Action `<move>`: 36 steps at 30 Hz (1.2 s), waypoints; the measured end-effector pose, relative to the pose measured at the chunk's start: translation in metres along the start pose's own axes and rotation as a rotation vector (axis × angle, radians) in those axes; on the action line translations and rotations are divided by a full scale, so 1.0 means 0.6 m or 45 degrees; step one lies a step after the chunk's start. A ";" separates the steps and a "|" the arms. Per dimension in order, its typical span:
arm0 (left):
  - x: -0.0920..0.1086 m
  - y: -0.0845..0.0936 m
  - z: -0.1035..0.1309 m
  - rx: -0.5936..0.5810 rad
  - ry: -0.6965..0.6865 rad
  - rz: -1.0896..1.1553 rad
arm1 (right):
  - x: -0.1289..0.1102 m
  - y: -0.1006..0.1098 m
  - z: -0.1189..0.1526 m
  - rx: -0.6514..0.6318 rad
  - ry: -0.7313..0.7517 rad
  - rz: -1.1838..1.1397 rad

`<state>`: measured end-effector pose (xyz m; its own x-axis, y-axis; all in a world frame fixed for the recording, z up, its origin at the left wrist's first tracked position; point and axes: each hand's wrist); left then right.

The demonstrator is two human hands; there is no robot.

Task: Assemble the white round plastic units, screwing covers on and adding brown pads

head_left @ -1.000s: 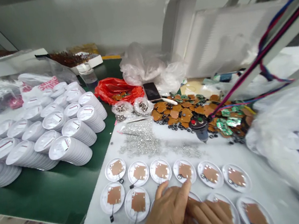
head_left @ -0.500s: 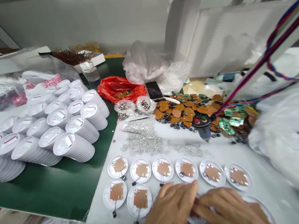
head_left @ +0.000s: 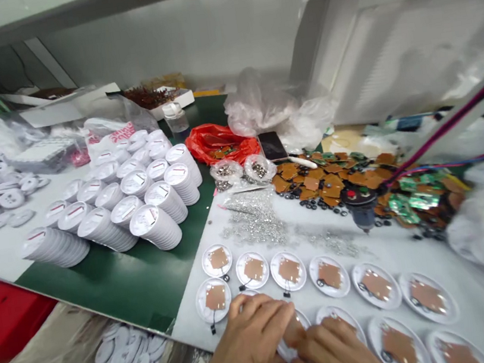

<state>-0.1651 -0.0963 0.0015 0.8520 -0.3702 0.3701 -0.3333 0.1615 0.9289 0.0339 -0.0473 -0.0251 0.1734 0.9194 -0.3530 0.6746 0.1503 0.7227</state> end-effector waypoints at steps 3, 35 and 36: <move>0.001 0.003 -0.004 0.026 0.026 0.056 | 0.009 -0.020 0.004 0.149 -0.145 -0.172; -0.021 -0.020 -0.006 0.030 -0.063 0.115 | 0.012 -0.012 -0.028 -0.183 -0.130 -0.166; -0.021 -0.024 -0.006 0.040 -0.063 0.105 | 0.014 -0.015 -0.024 -0.182 -0.135 -0.192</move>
Point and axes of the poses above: each hand's wrist, its own z-axis away from the middle knuckle, its own y-axis out of the back of the hand, x = y × z, and after that the axes turned 12 degrees about -z, right-handed
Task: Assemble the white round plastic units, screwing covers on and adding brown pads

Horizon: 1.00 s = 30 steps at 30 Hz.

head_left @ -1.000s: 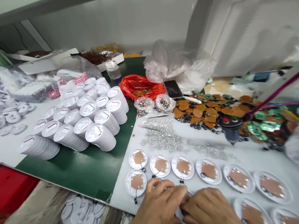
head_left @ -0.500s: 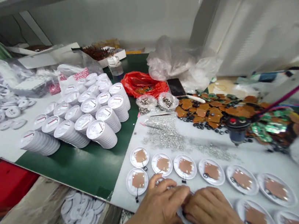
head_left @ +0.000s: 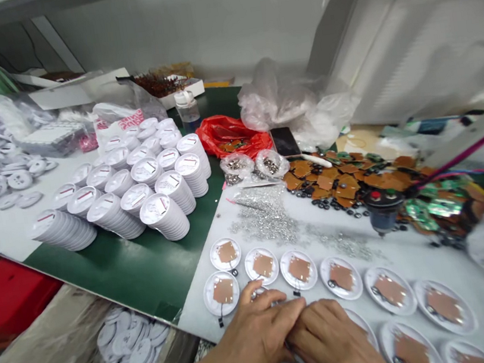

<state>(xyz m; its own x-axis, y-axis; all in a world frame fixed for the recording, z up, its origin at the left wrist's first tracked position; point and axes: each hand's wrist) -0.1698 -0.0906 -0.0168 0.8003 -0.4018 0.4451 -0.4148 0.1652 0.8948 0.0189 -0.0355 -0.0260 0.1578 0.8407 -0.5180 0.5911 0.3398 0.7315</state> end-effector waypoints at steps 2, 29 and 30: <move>0.000 -0.003 0.001 0.011 0.008 -0.023 | 0.009 -0.005 0.010 -0.005 -0.037 -0.040; -0.002 0.005 0.003 -0.001 -0.003 0.009 | 0.017 0.004 0.020 -0.069 -0.047 0.005; -0.003 0.000 0.002 0.005 -0.007 0.003 | 0.014 0.009 0.017 -0.079 -0.057 0.029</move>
<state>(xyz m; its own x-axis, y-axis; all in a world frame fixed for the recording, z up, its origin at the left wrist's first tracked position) -0.1719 -0.0910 -0.0176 0.7968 -0.4065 0.4472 -0.4184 0.1628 0.8935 0.0316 -0.0313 -0.0309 0.2064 0.8294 -0.5191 0.5368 0.3476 0.7688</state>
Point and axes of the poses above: each hand's wrist, its own z-axis away from the middle knuckle, its own y-axis out of the back of the hand, x = y × z, and after that the axes turned 12 degrees about -z, right-handed
